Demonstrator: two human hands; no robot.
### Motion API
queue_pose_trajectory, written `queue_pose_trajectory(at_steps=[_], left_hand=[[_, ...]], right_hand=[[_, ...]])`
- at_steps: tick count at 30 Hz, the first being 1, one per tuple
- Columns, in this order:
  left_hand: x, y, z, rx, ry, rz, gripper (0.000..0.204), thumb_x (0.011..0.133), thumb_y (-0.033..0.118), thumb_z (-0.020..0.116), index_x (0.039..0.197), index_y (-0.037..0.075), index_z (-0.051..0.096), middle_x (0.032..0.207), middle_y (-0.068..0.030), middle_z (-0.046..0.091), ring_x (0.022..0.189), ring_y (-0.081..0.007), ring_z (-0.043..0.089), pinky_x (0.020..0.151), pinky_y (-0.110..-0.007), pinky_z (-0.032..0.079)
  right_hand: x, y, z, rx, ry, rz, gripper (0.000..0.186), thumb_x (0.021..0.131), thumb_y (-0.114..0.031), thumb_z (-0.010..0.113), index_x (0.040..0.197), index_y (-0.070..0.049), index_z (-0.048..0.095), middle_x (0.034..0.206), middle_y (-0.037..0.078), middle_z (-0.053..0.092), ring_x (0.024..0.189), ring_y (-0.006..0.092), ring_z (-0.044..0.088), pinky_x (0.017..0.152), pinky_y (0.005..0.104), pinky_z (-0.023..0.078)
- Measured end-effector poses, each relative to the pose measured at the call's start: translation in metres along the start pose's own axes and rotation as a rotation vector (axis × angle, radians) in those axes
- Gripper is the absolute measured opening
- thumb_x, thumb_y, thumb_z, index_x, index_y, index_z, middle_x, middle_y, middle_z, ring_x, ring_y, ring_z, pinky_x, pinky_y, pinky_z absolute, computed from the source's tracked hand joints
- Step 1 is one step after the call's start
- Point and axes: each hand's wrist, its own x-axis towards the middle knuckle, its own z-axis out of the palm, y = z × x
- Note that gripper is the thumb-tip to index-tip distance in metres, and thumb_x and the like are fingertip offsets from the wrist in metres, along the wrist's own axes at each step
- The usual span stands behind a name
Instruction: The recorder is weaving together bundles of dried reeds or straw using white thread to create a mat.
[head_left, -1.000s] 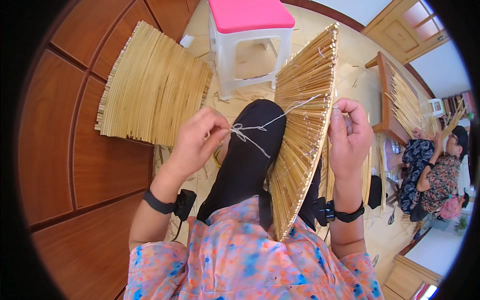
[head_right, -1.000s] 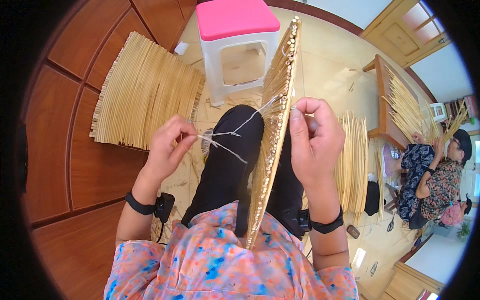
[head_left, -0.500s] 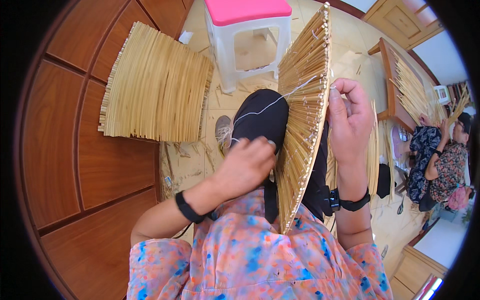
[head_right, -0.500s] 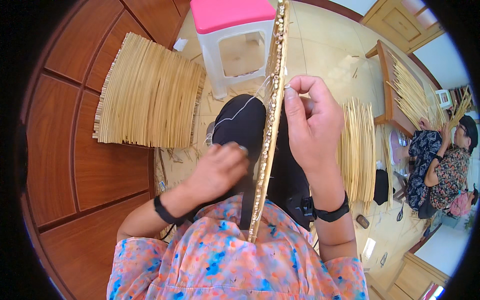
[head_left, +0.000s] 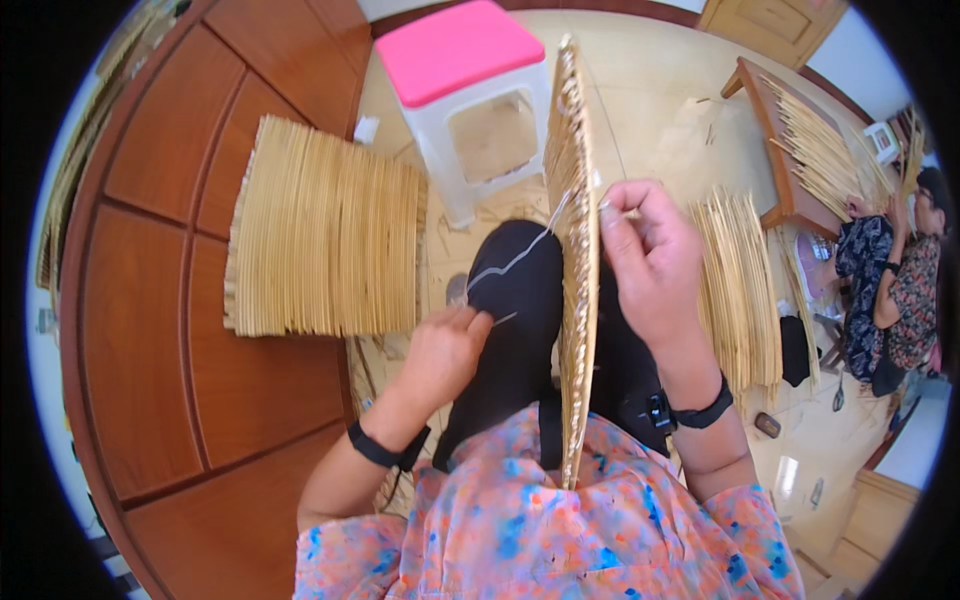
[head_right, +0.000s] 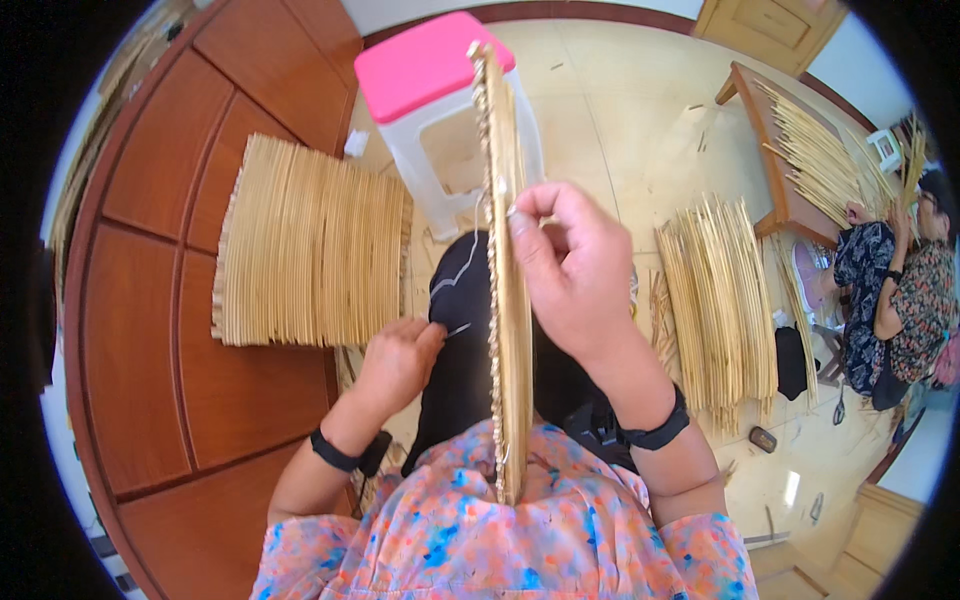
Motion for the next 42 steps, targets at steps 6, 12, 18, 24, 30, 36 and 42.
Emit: queue_pose_trajectory(at_steps=[6,12,18,24,30,36,42], left_hand=[[0.032,0.011,-0.071,-0.2,0.139,-0.11,0.012,0.084,-0.005,0.064,0.093,0.002,0.062,0.084,-0.0128,0.065,0.076,-0.0263,0.065,0.065,-0.035,0.051],[0.082,0.064,-0.118,-0.416,0.265,-0.029,0.005,0.089,-0.005,0.064,0.092,-0.002,0.064,0.081,-0.008,0.065,0.066,-0.0113,0.063,0.058,-0.022,0.047],[0.095,0.089,-0.117,-0.262,0.221,-0.08,0.014,0.086,-0.002,0.068,0.1,0.0,0.07,0.07,-0.0046,0.064,0.057,-0.0066,0.056,0.052,-0.021,0.044],[0.091,0.095,-0.112,-0.19,0.22,-0.101,0.023,0.084,-0.003,0.069,0.106,0.001,0.072,0.067,-0.0049,0.064,0.054,-0.0058,0.053,0.05,-0.022,0.043],[0.088,0.098,-0.105,-0.162,0.27,-0.068,0.024,0.082,-0.003,0.069,0.106,0.0,0.073,0.069,-0.0071,0.065,0.053,-0.0071,0.053,0.05,-0.022,0.044],[0.088,0.104,-0.106,-0.14,0.272,-0.089,0.025,0.082,-0.003,0.069,0.106,0.001,0.073,0.067,-0.0065,0.063,0.052,-0.0067,0.052,0.049,-0.022,0.043],[0.087,0.103,-0.105,-0.136,0.28,-0.085,0.026,0.082,-0.003,0.069,0.107,0.001,0.072,0.064,-0.0052,0.059,0.051,-0.0067,0.05,0.048,-0.022,0.041]], right_hand=[[-0.007,0.014,0.003,0.034,0.01,0.021,0.007,0.089,-0.005,0.064,0.094,0.0,0.061,0.077,0.004,0.061,0.059,0.0073,0.053,0.053,0.0238,0.042],[-0.013,0.021,0.004,0.181,0.039,0.043,0.009,0.09,-0.006,0.064,0.096,0.001,0.062,0.08,0.005,0.064,0.064,0.0068,0.056,0.057,0.0234,0.045],[-0.013,0.014,0.012,0.363,0.062,0.127,0.007,0.091,-0.002,0.064,0.096,0.002,0.063,0.082,0.001,0.064,0.068,0.0016,0.056,0.058,0.0202,0.045],[-0.014,0.009,0.014,0.397,0.106,0.131,0.005,0.089,-0.001,0.065,0.094,0.002,0.064,0.08,0.001,0.064,0.068,0.0023,0.057,0.058,0.0208,0.046],[-0.016,0.009,0.018,0.363,0.169,0.103,0.004,0.087,-0.001,0.067,0.089,0.0,0.064,0.078,0.002,0.066,0.067,0.0039,0.059,0.058,0.0213,0.047],[-0.018,0.009,0.019,0.349,0.19,0.087,0.005,0.086,-0.001,0.068,0.089,0.0,0.064,0.078,0.002,0.066,0.067,0.004,0.06,0.058,0.0214,0.047],[-0.019,0.01,0.021,0.338,0.214,0.085,0.006,0.085,-0.001,0.068,0.089,0.0,0.064,0.077,0.003,0.066,0.066,0.0042,0.06,0.058,0.0219,0.047]])
